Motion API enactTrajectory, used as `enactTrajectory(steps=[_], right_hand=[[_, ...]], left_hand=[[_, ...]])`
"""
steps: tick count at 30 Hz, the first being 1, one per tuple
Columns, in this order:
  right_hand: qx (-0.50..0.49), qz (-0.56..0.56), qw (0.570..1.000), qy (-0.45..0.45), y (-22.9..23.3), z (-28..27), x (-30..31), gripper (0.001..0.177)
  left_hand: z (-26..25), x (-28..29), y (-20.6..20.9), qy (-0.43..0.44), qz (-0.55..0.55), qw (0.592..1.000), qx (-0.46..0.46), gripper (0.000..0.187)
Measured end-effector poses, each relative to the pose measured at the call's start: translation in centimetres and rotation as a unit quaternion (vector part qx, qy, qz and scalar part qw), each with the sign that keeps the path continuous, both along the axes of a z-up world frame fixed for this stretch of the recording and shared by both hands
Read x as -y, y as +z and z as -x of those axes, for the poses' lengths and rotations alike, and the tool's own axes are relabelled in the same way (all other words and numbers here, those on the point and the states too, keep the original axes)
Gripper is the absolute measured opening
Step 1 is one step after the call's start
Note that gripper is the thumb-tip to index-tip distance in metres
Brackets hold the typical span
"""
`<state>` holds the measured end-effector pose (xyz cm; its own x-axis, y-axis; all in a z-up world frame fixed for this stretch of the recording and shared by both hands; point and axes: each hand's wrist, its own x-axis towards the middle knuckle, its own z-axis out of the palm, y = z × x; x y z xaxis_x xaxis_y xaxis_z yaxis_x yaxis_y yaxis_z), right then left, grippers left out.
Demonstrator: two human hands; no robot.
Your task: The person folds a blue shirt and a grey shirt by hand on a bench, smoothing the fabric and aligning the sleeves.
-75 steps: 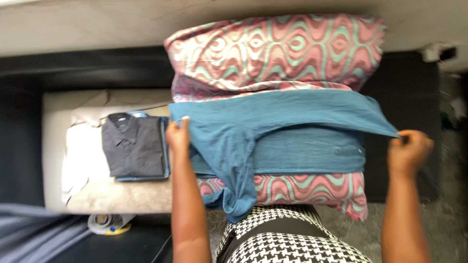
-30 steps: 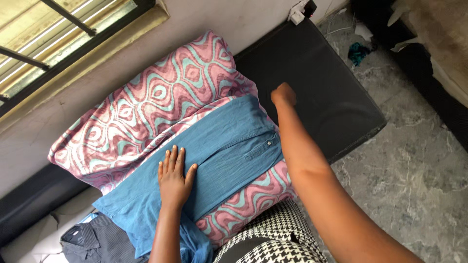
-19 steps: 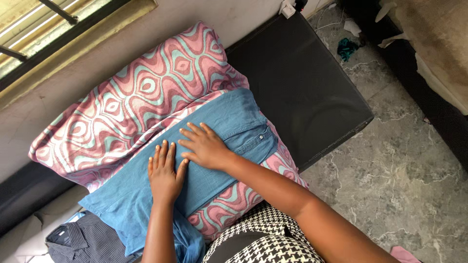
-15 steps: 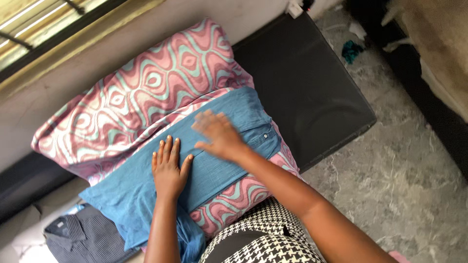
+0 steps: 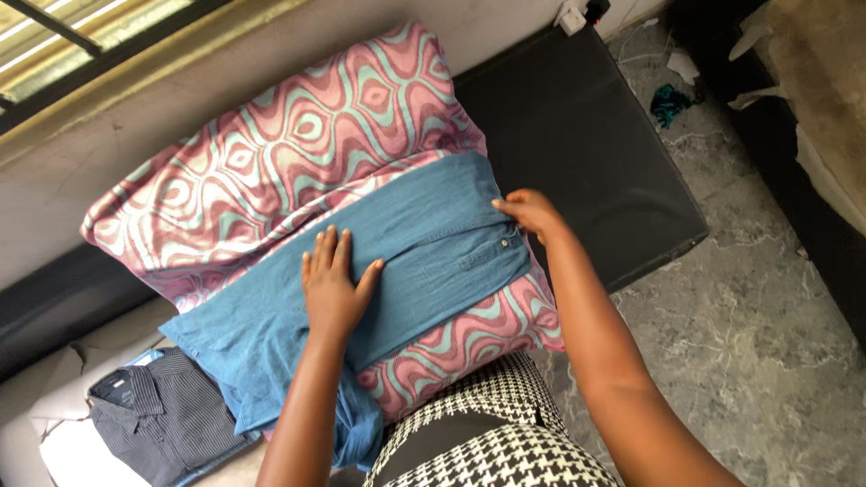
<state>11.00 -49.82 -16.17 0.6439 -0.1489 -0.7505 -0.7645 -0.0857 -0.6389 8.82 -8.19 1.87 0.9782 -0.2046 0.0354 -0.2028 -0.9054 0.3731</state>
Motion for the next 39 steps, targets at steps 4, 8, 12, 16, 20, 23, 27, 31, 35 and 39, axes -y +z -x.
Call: enactTrajectory(steps=[4,8,12,16,20,23,27,31,35,39], right_hand=[[0.246,0.032,0.959,-0.138,2.3,-3.0,0.5,0.038],[0.330,-0.072,0.921,-0.193,9.5,-5.2,0.3,0.029],[0.290,0.008,0.932,-0.216,8.1,-4.5,0.0,0.016],[0.237,0.035,0.942,-0.234,0.1,-2.1,-0.2,0.017],[0.160,0.177,0.957,-0.165,0.9,-0.2,-2.2,0.035],[0.294,0.330,0.888,-0.127,7.8,1.6,-7.1,0.029],[0.468,0.267,0.842,0.024,15.0,3.2,-14.2,0.018],[0.452,0.402,0.785,0.135,14.7,2.8,-14.8,0.011],[0.334,0.499,0.776,0.192,13.2,2.0,-11.0,0.011],[0.285,0.537,0.746,0.272,15.0,-0.1,-7.5,0.016]], left_hand=[[-1.5,2.9,0.5,-0.071,0.048,0.996,-0.001,0.072],[-1.0,4.8,0.6,-0.104,0.064,0.992,0.034,0.062],[-1.0,4.9,0.7,-0.097,0.061,0.993,0.036,0.061],[-1.1,4.9,0.4,-0.100,0.056,0.993,0.035,0.061],[-0.8,4.8,0.4,-0.102,0.043,0.993,0.033,0.062],[-0.7,5.0,-0.1,-0.107,0.012,0.994,0.038,0.055],[-0.7,5.2,-0.4,-0.140,0.017,0.989,0.051,0.047],[-0.8,5.0,0.1,-0.154,0.039,0.987,0.020,0.046],[-0.8,2.4,0.8,-0.134,0.084,0.987,-0.030,0.049],[-1.2,-5.5,0.6,0.059,0.114,0.982,-0.142,0.038]])
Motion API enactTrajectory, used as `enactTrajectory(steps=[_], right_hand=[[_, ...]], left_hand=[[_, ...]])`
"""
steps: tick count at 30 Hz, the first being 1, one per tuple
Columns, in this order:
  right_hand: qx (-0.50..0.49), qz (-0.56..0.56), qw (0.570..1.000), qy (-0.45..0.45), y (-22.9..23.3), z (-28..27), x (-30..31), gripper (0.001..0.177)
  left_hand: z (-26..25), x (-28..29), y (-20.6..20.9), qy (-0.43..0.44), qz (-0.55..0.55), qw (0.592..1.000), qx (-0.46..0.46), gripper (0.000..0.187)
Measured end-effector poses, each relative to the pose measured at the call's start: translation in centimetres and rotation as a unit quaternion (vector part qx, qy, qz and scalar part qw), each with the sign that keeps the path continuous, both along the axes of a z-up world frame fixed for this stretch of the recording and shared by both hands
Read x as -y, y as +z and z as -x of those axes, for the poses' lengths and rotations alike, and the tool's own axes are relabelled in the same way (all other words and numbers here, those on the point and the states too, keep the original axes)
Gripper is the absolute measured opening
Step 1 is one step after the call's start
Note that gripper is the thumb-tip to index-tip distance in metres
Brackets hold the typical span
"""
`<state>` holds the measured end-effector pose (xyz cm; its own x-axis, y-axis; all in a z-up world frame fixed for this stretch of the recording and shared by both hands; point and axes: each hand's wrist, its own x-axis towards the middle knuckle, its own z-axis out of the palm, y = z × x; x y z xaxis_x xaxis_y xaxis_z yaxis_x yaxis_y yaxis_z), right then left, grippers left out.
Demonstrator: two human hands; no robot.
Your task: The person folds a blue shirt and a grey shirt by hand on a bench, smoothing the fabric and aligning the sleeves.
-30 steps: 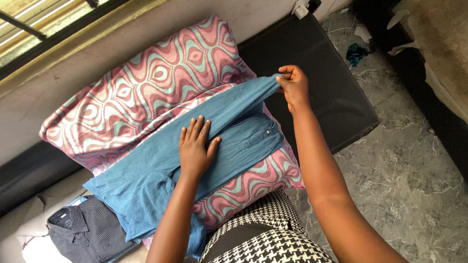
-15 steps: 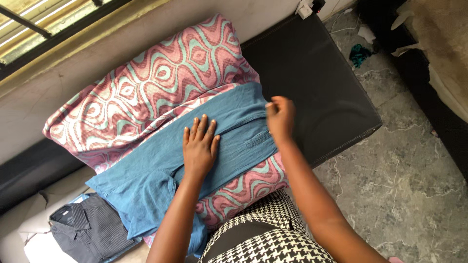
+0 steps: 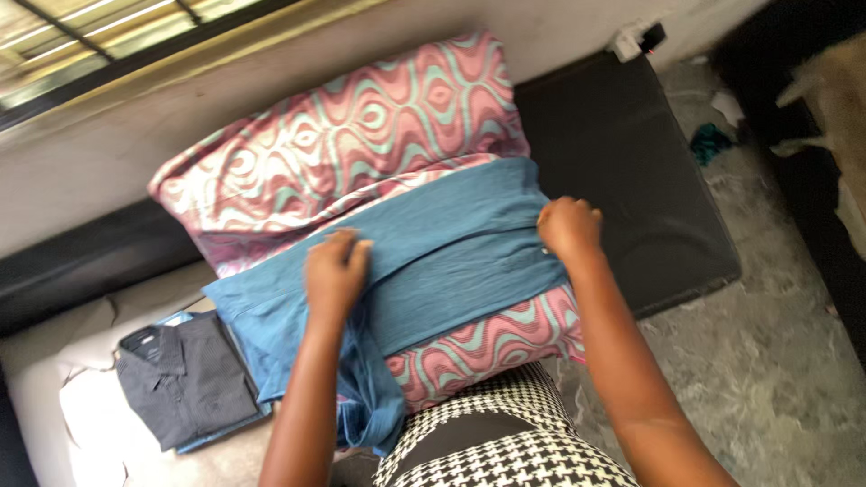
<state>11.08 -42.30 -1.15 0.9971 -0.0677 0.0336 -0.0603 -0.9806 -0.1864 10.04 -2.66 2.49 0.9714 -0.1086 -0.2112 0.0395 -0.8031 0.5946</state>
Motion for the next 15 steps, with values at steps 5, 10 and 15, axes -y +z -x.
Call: enactTrajectory(steps=[5,10,15], right_hand=[[0.085,-0.219,0.963,0.131,2.0,-3.2,-10.0,0.024],[0.095,-0.140,0.945,0.279,1.4,-3.2,-17.9,0.051],[0.006,-0.112,0.983,0.144,-2.8,-4.3,-8.5,0.068]], left_hand=[[0.8,-0.1,-3.0,0.033,0.015,0.978,0.207,0.046],[0.7,0.8,-4.6,0.014,-0.028,0.988,0.148,0.063],[3.0,-11.1,-9.6,0.192,-0.143,0.967,0.090,0.078]])
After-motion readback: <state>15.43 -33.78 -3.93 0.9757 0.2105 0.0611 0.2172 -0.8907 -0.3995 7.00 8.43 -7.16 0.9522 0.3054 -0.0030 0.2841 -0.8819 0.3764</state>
